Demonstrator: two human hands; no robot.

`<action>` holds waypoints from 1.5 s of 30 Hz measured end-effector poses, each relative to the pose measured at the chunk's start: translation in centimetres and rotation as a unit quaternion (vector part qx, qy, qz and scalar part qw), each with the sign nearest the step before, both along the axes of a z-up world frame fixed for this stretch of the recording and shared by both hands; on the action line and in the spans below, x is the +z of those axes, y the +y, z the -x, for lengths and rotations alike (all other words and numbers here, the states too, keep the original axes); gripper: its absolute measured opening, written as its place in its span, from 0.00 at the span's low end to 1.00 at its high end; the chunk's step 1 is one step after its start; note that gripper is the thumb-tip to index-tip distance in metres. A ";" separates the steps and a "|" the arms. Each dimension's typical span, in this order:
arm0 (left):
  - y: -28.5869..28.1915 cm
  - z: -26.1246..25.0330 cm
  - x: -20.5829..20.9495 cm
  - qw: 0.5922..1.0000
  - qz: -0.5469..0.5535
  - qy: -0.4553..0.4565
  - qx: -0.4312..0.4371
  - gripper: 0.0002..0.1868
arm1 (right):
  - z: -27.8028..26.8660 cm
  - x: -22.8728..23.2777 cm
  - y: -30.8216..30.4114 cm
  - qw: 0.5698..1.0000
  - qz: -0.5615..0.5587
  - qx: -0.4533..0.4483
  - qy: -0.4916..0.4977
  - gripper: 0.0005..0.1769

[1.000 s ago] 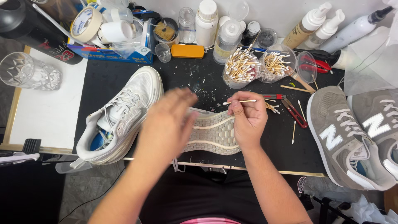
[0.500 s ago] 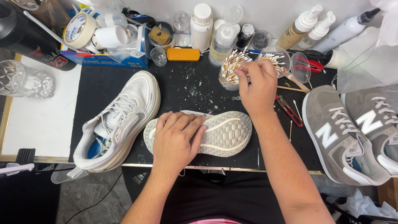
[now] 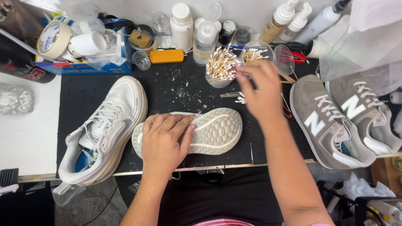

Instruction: The person uses a cotton swab to clean the textured sole of a white sneaker. They repeatedly dip the swab into a liquid container and scrub the grooves of the shoe's bottom surface.

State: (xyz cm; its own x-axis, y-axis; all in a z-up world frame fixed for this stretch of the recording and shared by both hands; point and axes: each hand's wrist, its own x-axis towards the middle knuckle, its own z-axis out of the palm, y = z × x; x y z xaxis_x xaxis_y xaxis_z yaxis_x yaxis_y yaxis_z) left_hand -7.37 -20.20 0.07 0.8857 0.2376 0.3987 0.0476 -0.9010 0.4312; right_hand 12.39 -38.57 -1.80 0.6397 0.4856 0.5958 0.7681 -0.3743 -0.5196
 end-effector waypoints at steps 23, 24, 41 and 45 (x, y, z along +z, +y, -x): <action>0.2 -0.3 -0.1 1.000 0.000 0.014 0.000 0.11 | 1.4 -4.3 -8.2 0.979 0.038 -0.066 0.192 0.06; 0.2 -0.3 -0.1 1.000 0.000 0.014 0.000 0.11 | 1.4 -4.2 -8.1 0.978 0.000 -0.052 0.200 0.05; 0.2 0.0 -0.4 1.000 0.024 -0.009 0.001 0.11 | -8.0 -2.2 6.0 0.930 -0.256 0.121 0.234 0.12; 0.2 -0.1 -0.6 1.000 0.031 0.004 0.004 0.11 | -9.1 -2.2 7.2 0.932 -0.244 0.126 0.236 0.13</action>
